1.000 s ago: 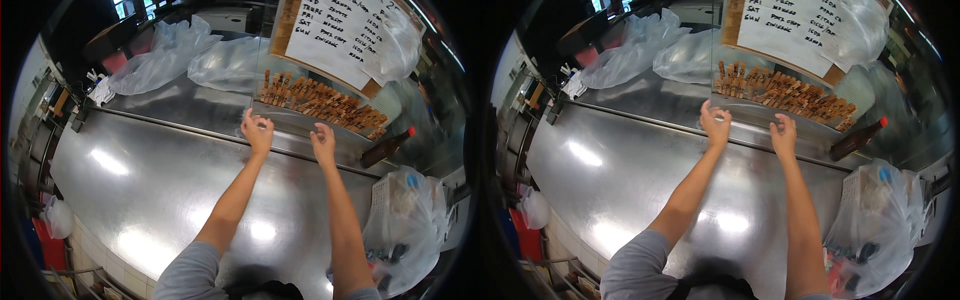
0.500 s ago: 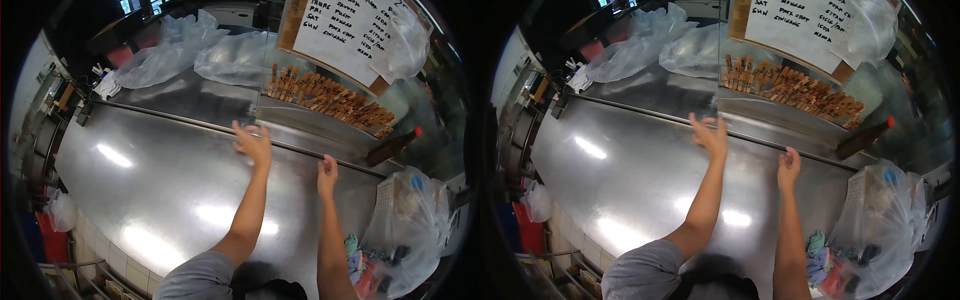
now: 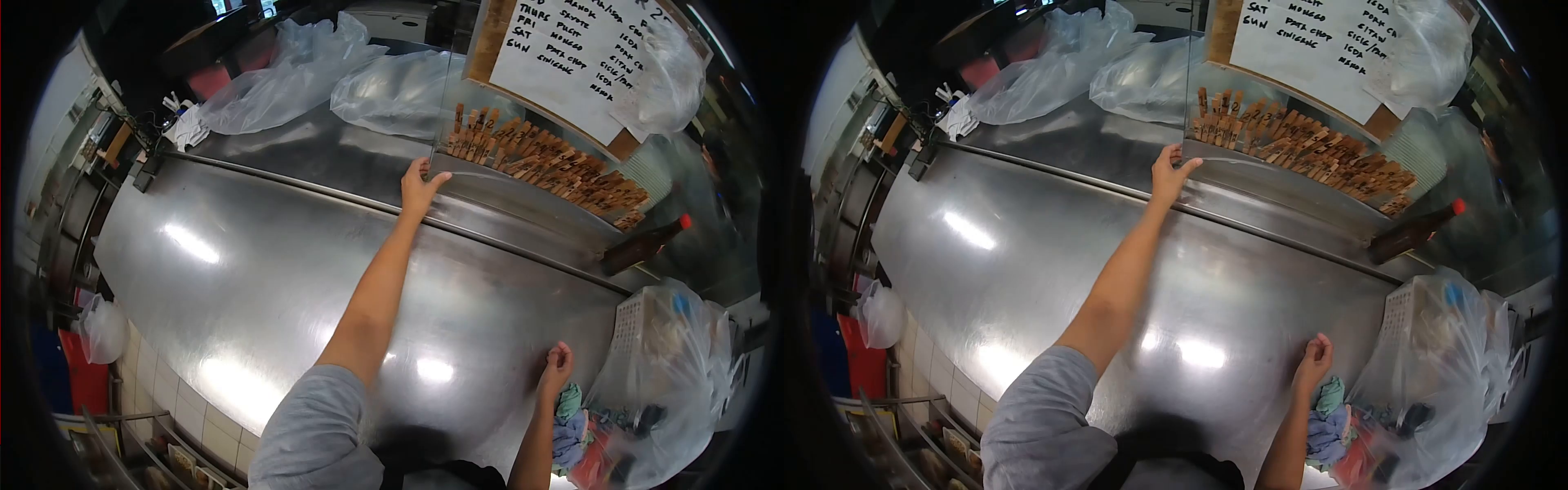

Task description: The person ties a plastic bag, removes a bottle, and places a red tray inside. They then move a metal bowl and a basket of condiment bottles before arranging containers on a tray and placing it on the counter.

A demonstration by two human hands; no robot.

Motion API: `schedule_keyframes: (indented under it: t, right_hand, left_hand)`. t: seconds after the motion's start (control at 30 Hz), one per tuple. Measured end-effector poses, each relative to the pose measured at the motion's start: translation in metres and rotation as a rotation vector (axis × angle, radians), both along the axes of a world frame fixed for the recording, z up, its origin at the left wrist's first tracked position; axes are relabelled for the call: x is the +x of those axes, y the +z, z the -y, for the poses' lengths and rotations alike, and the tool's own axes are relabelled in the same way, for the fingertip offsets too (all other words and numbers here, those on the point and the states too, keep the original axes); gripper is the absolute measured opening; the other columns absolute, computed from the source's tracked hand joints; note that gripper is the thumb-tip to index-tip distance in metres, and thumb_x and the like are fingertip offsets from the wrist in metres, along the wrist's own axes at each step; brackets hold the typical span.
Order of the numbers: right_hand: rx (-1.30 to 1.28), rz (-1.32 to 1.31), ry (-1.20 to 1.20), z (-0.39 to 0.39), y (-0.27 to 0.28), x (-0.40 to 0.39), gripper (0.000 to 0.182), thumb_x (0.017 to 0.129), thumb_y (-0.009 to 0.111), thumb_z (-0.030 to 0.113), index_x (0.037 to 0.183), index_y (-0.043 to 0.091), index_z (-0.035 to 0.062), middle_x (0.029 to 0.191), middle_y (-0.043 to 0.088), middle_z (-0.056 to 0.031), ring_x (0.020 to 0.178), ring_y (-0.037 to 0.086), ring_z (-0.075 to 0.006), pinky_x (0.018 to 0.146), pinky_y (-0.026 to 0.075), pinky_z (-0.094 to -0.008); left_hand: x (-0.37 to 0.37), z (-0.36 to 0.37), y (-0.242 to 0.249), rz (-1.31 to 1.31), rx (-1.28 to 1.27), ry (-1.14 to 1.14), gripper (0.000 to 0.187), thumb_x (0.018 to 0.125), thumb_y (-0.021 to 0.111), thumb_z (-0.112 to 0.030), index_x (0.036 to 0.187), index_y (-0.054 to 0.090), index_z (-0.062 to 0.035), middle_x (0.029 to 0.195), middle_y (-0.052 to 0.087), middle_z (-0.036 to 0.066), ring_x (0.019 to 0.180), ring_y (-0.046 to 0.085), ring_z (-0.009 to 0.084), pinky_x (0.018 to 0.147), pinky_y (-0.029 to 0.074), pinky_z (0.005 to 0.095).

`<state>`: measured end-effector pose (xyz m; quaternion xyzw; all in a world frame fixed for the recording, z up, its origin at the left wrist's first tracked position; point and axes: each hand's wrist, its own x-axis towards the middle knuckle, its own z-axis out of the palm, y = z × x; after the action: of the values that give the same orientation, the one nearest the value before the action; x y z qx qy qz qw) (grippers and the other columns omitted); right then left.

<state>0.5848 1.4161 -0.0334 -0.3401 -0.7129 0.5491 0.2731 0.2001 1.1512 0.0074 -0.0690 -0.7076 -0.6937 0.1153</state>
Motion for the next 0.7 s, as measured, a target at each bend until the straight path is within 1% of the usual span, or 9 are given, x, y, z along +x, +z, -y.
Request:
schedule_keyframes:
  t: [0.1,0.13,0.17,0.23,0.27,0.4,0.53,0.6,0.7]
  right_hand:
    - [0.003,0.025,-0.034,0.009,-0.001,0.000,0.020,0.081,0.051,0.001,0.101,0.054,0.0008,0.089,0.052,-0.0027,0.081,0.050,-0.0097,0.075,0.041,-0.0204]
    - [0.055,0.049,-0.058,0.012,0.000,0.000,0.020,0.081,0.051,0.001,0.101,0.054,0.0005,0.089,0.052,-0.0028,0.080,0.050,-0.0096,0.074,0.041,-0.0202]
    - [0.055,0.049,-0.069,0.013,0.000,0.000,0.020,0.081,0.051,0.001,0.101,0.054,0.0005,0.089,0.052,-0.0028,0.080,0.050,-0.0096,0.074,0.041,-0.0202]
    - [0.126,0.054,-0.062,0.014,-0.001,0.000,0.020,0.080,0.051,-0.001,0.100,0.055,0.0003,0.089,0.052,-0.0033,0.080,0.050,-0.0096,0.074,0.041,-0.0201]
    - [0.128,0.053,-0.073,0.013,-0.003,0.000,0.020,0.080,0.051,-0.001,0.100,0.055,0.0003,0.089,0.052,-0.0033,0.080,0.050,-0.0096,0.074,0.041,-0.0201]
    - [0.140,0.040,-0.062,0.011,-0.005,0.003,0.020,0.079,0.051,-0.002,0.099,0.055,-0.0002,0.090,0.053,-0.0040,0.079,0.050,-0.0095,0.075,0.042,-0.0204]
    - [0.124,0.000,-0.029,0.009,-0.010,0.004,0.020,0.079,0.050,-0.004,0.098,0.056,-0.0005,0.091,0.052,-0.0038,0.078,0.051,-0.0093,0.074,0.042,-0.0205]
    - [0.132,0.000,-0.029,0.009,-0.011,0.003,0.020,0.078,0.050,-0.005,0.097,0.056,-0.0006,0.092,0.052,-0.0037,0.078,0.051,-0.0092,0.074,0.042,-0.0204]
    - [0.154,0.017,-0.038,0.010,-0.010,0.003,0.020,0.078,0.050,-0.005,0.096,0.056,-0.0009,0.092,0.052,-0.0036,0.077,0.050,-0.0091,0.073,0.042,-0.0202]
  left_hand:
    - [-0.007,0.004,0.007,-0.153,-0.266,0.138,0.059,0.062,0.079,-0.029,0.102,0.055,0.0062,0.099,0.058,0.017,0.093,0.056,0.0254,0.082,0.044,0.0338]
    - [-0.007,0.003,0.007,-0.333,-0.377,0.279,0.055,0.063,0.079,-0.027,0.102,0.056,0.0053,0.093,0.061,0.016,0.088,0.059,0.0226,0.078,0.046,0.0316]
    - [-0.008,0.003,0.008,-0.336,-0.375,0.268,0.055,0.063,0.079,-0.027,0.102,0.056,0.0053,0.093,0.061,0.016,0.088,0.059,0.0226,0.078,0.046,0.0316]
    - [-0.007,0.001,0.013,-0.110,0.040,-0.010,0.049,0.065,0.078,-0.022,0.101,0.056,0.0037,0.096,0.061,0.016,0.087,0.059,0.0207,0.078,0.047,0.0298]
    - [-0.002,-0.005,0.014,-0.141,0.056,0.058,0.046,0.066,0.078,-0.017,0.101,0.056,0.0041,0.097,0.061,0.015,0.087,0.059,0.0190,0.078,0.047,0.0285]
    - [-0.011,-0.009,-0.007,-0.170,-0.016,0.155,0.047,0.067,0.076,-0.023,0.100,0.059,0.0053,0.096,0.063,0.018,0.088,0.061,0.0238,0.076,0.047,0.0301]
    - [-0.005,-0.002,0.014,-0.116,0.011,0.094,0.037,0.072,0.072,-0.024,0.093,0.062,0.0046,0.083,0.065,0.016,0.076,0.061,0.0207,0.071,0.047,0.0290]
    - [-0.007,0.003,0.021,-0.072,-0.189,0.034,0.036,0.074,0.069,-0.026,0.091,0.061,0.0045,0.074,0.063,0.016,0.067,0.058,0.0179,0.065,0.045,0.0283]
    - [-0.007,0.004,0.021,-0.080,-0.186,0.024,0.036,0.075,0.068,-0.029,0.089,0.061,0.0041,0.070,0.061,0.017,0.062,0.056,0.0173,0.061,0.044,0.0287]
